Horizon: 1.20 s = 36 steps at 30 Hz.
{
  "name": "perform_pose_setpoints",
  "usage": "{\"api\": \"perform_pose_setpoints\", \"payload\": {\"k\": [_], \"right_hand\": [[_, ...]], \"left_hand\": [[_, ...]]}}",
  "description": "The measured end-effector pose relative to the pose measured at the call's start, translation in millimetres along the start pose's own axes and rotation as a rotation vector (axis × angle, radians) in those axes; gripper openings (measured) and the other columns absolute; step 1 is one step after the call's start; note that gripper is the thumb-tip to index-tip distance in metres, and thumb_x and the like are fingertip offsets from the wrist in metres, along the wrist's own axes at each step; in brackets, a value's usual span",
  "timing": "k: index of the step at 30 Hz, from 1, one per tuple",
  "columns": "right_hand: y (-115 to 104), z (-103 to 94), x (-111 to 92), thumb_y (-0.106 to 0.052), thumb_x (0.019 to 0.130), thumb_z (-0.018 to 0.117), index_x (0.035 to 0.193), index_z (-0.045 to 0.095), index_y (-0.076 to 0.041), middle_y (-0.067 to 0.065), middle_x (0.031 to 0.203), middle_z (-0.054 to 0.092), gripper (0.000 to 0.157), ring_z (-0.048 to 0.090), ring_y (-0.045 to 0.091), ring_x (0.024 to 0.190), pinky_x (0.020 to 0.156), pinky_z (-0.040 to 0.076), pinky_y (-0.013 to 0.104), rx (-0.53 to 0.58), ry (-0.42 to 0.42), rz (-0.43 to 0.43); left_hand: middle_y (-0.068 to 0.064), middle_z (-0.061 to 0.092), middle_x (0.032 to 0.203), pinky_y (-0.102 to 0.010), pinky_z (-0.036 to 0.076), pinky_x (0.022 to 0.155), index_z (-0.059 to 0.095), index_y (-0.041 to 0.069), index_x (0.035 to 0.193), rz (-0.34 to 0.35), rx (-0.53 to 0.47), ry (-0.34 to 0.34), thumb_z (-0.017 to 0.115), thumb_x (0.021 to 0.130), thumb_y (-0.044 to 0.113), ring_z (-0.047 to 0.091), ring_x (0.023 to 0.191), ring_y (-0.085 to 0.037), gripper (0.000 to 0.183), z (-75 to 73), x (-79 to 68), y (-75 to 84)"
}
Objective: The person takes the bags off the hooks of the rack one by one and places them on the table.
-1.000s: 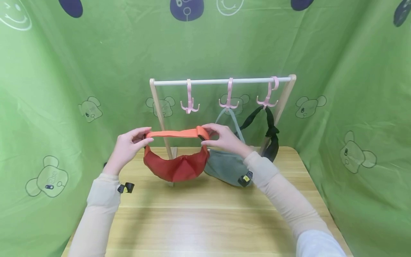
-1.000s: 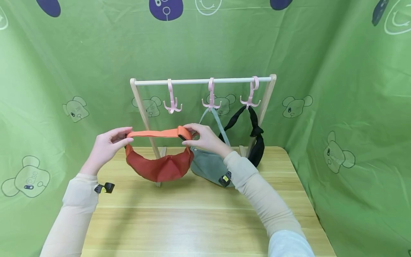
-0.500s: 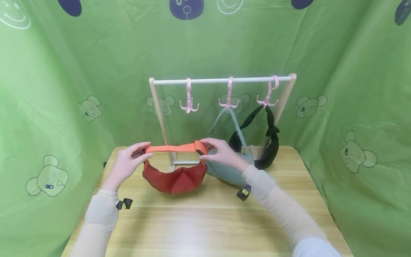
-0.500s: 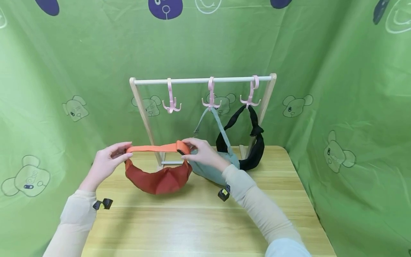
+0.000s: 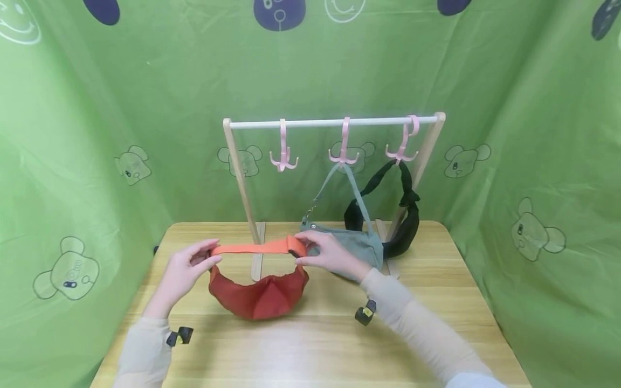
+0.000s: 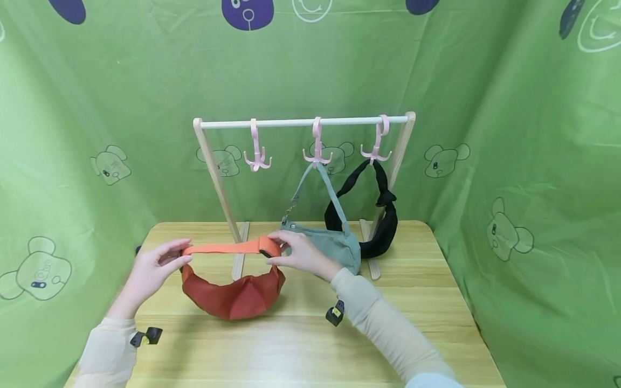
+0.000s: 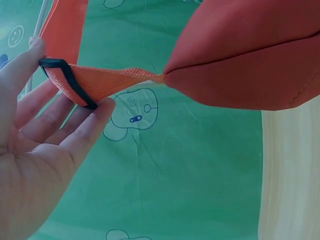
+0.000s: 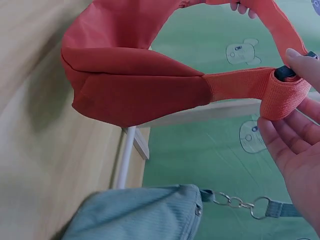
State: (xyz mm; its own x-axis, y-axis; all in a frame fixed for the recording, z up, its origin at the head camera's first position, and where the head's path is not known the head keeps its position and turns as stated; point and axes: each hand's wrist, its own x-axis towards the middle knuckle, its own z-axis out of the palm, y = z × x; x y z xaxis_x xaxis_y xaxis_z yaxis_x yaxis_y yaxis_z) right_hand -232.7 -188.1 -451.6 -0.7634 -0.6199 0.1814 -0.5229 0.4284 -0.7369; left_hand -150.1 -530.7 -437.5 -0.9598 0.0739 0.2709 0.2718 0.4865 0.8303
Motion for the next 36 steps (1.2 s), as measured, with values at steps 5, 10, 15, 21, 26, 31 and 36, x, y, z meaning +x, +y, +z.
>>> {"api": "perform_pose_setpoints", "payload": {"k": [5, 10, 15, 21, 26, 31, 36], "right_hand": [[-2, 8.8, -3, -0.024, 0.080, 0.080, 0.130, 0.060, -0.011, 0.002, 0.113, 0.069, 0.055, 0.064, 0.015, 0.100, 0.089, 0.056, 0.030, -0.025, -0.015, -0.009], [-8, 15.8, -4, -0.023, 0.081, 0.080, 0.129, 0.060, -0.008, 0.004, 0.111, 0.070, 0.054, 0.065, 0.014, 0.097, 0.089, 0.056, 0.031, -0.010, -0.042, -0.010], [-8, 22.7, -5, -0.026, 0.082, 0.079, 0.129, 0.060, -0.008, 0.004, 0.109, 0.071, 0.054, 0.065, 0.014, 0.097, 0.087, 0.057, 0.031, 0.015, -0.064, -0.003], [3, 31.9, -2, -0.024, 0.082, 0.079, 0.129, 0.060, -0.008, 0.004, 0.109, 0.071, 0.053, 0.064, 0.013, 0.096, 0.085, 0.056, 0.024, 0.028, -0.064, 0.020], [11, 37.0, 3, -0.021, 0.082, 0.079, 0.130, 0.060, -0.010, 0.003, 0.111, 0.070, 0.053, 0.064, 0.013, 0.096, 0.084, 0.056, 0.024, 0.042, -0.066, 0.064], [17, 38.7, 9, -0.022, 0.082, 0.079, 0.129, 0.060, -0.009, 0.004, 0.109, 0.070, 0.052, 0.064, 0.014, 0.098, 0.085, 0.056, 0.025, 0.034, -0.044, 0.092], [20, 39.7, 14, -0.021, 0.082, 0.079, 0.129, 0.060, -0.006, 0.008, 0.110, 0.070, 0.053, 0.064, 0.019, 0.099, 0.085, 0.056, 0.027, 0.055, -0.022, 0.110]], "left_hand": [[-0.023, 0.069, 0.115, -0.005, 0.049, 0.083, 0.062, -0.004, 0.125, -0.020, 0.005, -0.023, 0.070, 0.090, 0.013, 0.059, 0.098, 0.012, 0.040, -2.8, -10.4, -3.8], [-0.019, 0.069, 0.116, -0.005, 0.049, 0.084, 0.062, 0.000, 0.126, -0.059, 0.054, -0.054, 0.068, 0.092, 0.019, 0.062, 0.099, 0.008, 0.040, -8.5, -17.9, -4.1], [-0.016, 0.070, 0.116, -0.011, 0.052, 0.082, 0.063, 0.003, 0.126, -0.083, 0.115, -0.079, 0.067, 0.093, 0.024, 0.062, 0.095, 0.007, 0.039, -12.3, -19.9, -7.0], [-0.013, 0.071, 0.115, -0.017, 0.054, 0.084, 0.063, 0.005, 0.126, -0.090, 0.170, -0.103, 0.066, 0.093, 0.027, 0.067, 0.099, -0.008, 0.040, -8.9, -13.2, -21.4], [-0.012, 0.071, 0.117, -0.017, 0.053, 0.086, 0.063, 0.006, 0.127, -0.114, 0.168, -0.108, 0.065, 0.094, 0.030, 0.068, 0.103, -0.021, 0.041, -5.3, -6.8, -31.9], [-0.013, 0.070, 0.119, -0.018, 0.053, 0.087, 0.062, 0.006, 0.128, -0.127, 0.153, -0.102, 0.065, 0.094, 0.031, 0.068, 0.105, -0.023, 0.042, -3.1, -0.4, -36.5], [-0.016, 0.068, 0.122, -0.024, 0.054, 0.090, 0.061, 0.004, 0.128, -0.133, 0.132, -0.100, 0.065, 0.094, 0.032, 0.066, 0.109, -0.030, 0.044, -0.2, 7.2, -42.8]]}}
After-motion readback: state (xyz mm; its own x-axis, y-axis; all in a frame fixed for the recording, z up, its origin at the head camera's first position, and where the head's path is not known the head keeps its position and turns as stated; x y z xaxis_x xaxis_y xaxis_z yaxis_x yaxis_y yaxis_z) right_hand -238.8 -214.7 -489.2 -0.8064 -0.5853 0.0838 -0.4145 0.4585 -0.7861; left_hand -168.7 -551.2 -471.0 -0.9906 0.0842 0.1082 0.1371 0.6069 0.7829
